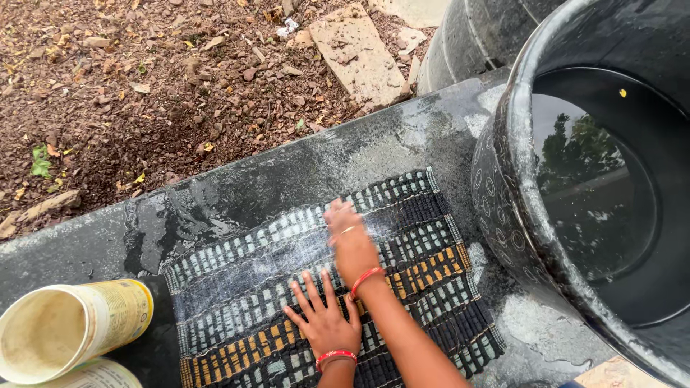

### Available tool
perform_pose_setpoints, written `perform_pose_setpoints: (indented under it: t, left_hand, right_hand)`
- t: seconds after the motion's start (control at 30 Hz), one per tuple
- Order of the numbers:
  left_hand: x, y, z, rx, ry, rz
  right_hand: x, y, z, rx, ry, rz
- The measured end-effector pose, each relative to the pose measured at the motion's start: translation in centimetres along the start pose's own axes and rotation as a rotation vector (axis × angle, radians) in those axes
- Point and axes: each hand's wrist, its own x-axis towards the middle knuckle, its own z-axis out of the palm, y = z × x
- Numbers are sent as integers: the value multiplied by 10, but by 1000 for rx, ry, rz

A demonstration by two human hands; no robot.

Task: The person rinses a cup, washes a small rug by hand in a bucket of soapy water, and then scrubs the rug with a piece of soap on a stone surface.

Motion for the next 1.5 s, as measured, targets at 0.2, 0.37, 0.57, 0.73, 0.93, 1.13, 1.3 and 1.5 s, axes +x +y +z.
perform_pose_setpoints:
  t: [0.2, 0.37, 0.57, 0.73, 0.93, 1.13, 1.3, 1.5]
  left_hand:
    - [1, 2, 0, -34, 36, 1]
    - [-1, 2, 0, -52, 54, 10]
    - [0, 1, -1, -57, 51, 7]
    - [0, 1, 0, -51, 57, 14]
    - [0, 2, 0, -58, 48, 11]
    - [0, 2, 0, -39, 47, 6]
    - [-1, 0, 2, -30, 47, 13]
    - [-1, 0, 3, -25, 31, 6]
  right_hand:
    - [9, 8, -36, 86, 93, -166]
    - [30, 31, -56, -81, 354, 172]
    - [16, -11, -31, 36, 253, 45]
    - [8, -16, -26, 23, 257, -185]
    - [22, 3, -27, 46, 265, 28]
    - [15, 1, -24, 61, 233, -95]
    - [27, -11, -15, -17, 294, 13]
    - [28, -8, -20, 33, 281, 54]
